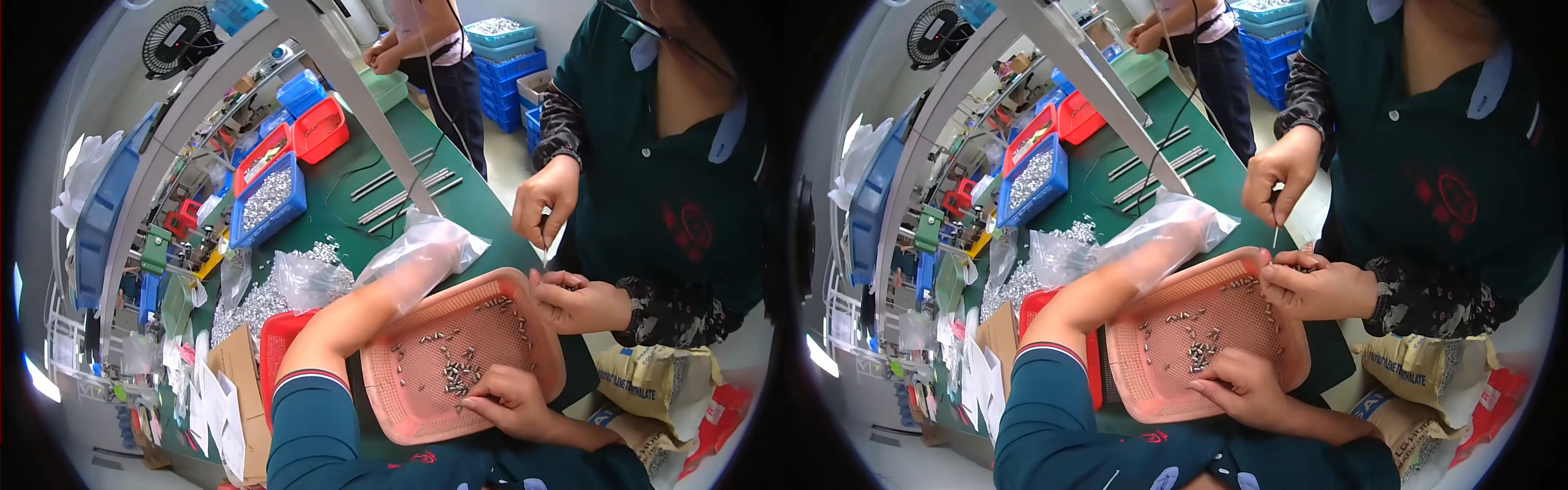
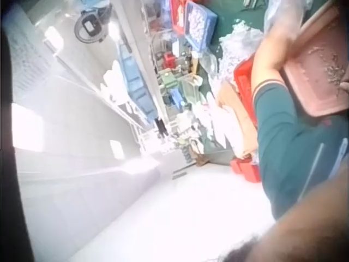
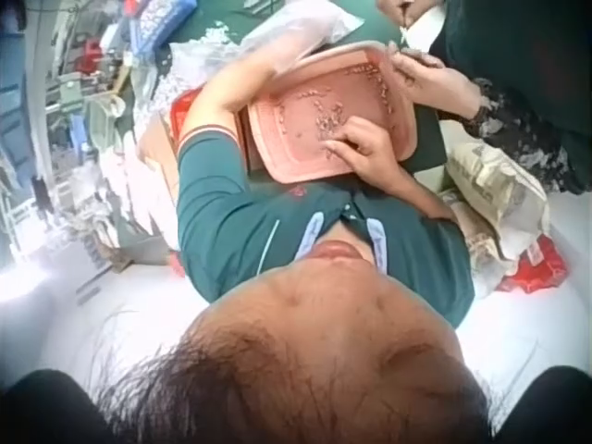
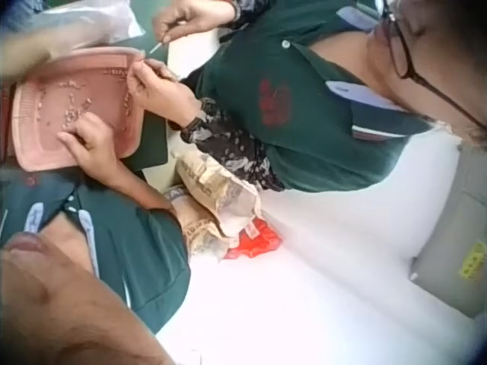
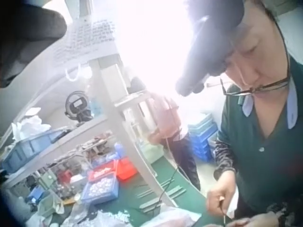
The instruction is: Sorting small metal hardware components from a larger tray into specific bins and plastic bags.
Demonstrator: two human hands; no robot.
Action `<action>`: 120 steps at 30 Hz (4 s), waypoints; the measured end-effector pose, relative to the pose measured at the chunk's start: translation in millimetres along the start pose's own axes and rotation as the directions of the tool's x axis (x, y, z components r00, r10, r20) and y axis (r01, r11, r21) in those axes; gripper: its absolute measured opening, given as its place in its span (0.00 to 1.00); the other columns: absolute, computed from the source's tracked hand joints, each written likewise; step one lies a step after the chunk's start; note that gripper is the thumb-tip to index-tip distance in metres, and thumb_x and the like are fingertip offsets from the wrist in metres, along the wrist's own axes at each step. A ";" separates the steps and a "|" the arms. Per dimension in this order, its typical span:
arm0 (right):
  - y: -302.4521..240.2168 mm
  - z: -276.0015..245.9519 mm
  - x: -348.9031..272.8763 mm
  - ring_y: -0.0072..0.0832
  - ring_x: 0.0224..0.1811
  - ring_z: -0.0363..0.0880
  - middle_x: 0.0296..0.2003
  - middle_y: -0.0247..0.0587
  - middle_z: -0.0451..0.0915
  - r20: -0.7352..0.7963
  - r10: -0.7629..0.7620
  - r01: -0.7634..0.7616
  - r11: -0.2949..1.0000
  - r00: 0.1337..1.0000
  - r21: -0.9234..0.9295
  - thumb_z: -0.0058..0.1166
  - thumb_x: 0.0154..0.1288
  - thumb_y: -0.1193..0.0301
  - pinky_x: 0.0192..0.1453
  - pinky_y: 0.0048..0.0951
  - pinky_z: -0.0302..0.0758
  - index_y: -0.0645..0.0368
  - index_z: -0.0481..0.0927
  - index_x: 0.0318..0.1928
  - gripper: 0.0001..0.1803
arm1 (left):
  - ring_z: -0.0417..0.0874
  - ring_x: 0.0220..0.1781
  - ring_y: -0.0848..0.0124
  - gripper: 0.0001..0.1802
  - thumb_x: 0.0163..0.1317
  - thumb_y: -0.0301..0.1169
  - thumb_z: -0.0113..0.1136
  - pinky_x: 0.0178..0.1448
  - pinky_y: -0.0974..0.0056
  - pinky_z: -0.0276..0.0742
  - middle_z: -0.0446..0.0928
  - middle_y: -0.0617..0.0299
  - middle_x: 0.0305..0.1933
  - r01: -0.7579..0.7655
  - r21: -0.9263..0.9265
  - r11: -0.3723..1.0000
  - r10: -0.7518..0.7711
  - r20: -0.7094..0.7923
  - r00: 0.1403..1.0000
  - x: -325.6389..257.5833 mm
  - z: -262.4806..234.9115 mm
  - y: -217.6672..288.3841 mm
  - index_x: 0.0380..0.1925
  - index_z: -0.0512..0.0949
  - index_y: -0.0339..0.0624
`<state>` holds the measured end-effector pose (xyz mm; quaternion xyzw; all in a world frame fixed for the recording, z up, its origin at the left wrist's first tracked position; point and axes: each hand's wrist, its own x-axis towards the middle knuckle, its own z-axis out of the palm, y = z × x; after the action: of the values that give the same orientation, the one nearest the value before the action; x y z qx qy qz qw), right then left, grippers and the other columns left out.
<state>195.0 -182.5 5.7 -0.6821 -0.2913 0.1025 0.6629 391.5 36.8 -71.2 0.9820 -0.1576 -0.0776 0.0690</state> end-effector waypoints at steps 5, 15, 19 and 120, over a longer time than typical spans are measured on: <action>-6.2 4.1 -3.9 0.27 0.23 0.72 0.21 0.39 0.72 -0.036 0.046 -0.048 0.998 0.998 -0.035 0.62 0.54 0.75 0.26 0.26 0.67 0.64 0.79 0.28 0.05 | 0.77 0.49 0.49 0.18 0.57 0.36 0.50 0.55 0.51 0.70 0.71 0.44 0.49 -0.042 -0.026 0.999 0.040 -0.098 0.994 -5.9 3.2 -12.0 0.50 0.73 0.52; 2.0 2.8 -5.0 0.22 0.25 0.71 0.23 0.36 0.73 -0.031 0.087 -0.087 0.996 0.996 -0.007 0.61 0.54 0.76 0.28 0.22 0.66 0.65 0.79 0.27 0.05 | 0.78 0.46 0.48 0.15 0.58 0.38 0.49 0.52 0.52 0.72 0.74 0.43 0.42 -0.018 0.012 1.000 0.020 -0.140 0.990 -1.7 8.4 -27.0 0.43 0.76 0.48; 5.3 2.5 -3.6 0.23 0.23 0.71 0.22 0.36 0.72 -0.051 0.064 -0.062 0.998 0.997 0.027 0.62 0.54 0.75 0.26 0.23 0.66 0.64 0.79 0.28 0.05 | 0.78 0.45 0.48 0.15 0.58 0.38 0.49 0.51 0.52 0.73 0.75 0.43 0.40 -0.001 0.014 1.000 0.003 -0.131 0.991 1.8 14.6 -30.1 0.41 0.77 0.46; -19.1 36.0 2.0 0.21 0.20 0.65 0.18 0.36 0.69 -0.239 -0.191 0.138 0.965 0.952 -0.223 0.58 0.56 0.78 0.24 0.23 0.62 0.67 0.75 0.25 0.07 | 0.58 0.12 0.84 0.05 0.63 0.31 0.55 0.16 0.79 0.50 0.70 0.66 0.23 -0.112 -0.836 -0.538 -0.502 0.211 0.839 -265.3 -31.5 137.2 0.33 0.71 0.41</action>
<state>172.7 -151.9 21.0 -0.7270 -0.2674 -0.0736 0.6281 107.1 -3.9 16.2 0.4273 0.2235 -0.0059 0.8760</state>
